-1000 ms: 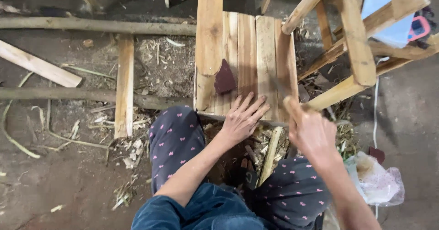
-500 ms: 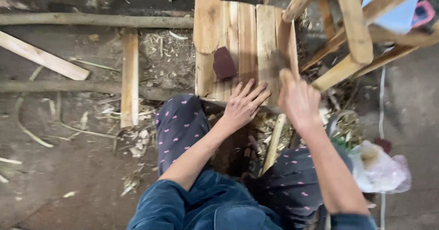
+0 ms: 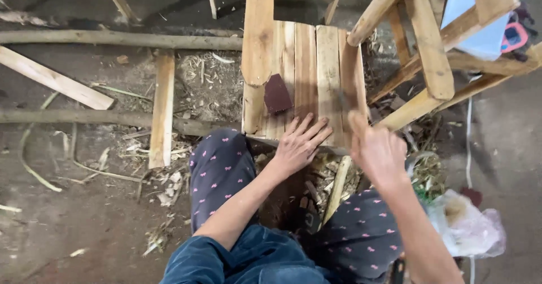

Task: Sanding and scraping a wooden chair to smooth the surface using sandpaper and a small blade.

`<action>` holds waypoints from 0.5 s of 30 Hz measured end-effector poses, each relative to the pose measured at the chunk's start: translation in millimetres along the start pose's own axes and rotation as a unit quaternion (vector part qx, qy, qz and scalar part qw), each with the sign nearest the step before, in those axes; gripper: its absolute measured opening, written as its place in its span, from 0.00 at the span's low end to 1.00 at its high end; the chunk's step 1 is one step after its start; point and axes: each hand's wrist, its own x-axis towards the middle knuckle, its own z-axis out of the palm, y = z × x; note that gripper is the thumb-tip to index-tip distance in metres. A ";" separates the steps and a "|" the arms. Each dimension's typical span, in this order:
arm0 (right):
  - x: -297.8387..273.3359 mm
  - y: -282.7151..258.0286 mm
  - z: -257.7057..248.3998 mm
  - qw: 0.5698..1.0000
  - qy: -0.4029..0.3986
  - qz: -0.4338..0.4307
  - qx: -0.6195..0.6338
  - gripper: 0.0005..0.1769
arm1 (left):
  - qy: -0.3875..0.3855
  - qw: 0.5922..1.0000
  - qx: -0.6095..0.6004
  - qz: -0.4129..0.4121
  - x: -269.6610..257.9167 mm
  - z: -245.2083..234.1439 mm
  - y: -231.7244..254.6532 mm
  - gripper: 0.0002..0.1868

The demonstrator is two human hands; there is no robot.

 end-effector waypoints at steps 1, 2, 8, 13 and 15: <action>-6.9 -1.6 -4.1 1.000 -0.012 0.007 -0.005 0.08 | 0.007 1.000 -0.001 -0.002 0.9 1.3 -1.0 0.34; -14.3 -2.7 -7.8 1.000 -0.023 0.014 -0.010 0.08 | 0.014 1.000 -0.002 -0.003 1.7 3.0 -1.5 0.33; 46.8 2.2 24.2 1.000 -0.006 0.010 -0.011 0.08 | 0.029 0.999 0.014 0.016 4.0 0.8 -3.4 0.33; 43.1 14.1 35.7 0.998 -0.039 0.029 -0.045 0.08 | 0.053 0.999 -0.007 0.006 9.2 -0.2 -3.2 0.27; 52.3 15.9 54.6 0.999 -0.005 0.026 -0.042 0.11 | 0.057 0.998 -0.013 0.012 -1.3 5.3 -2.0 0.21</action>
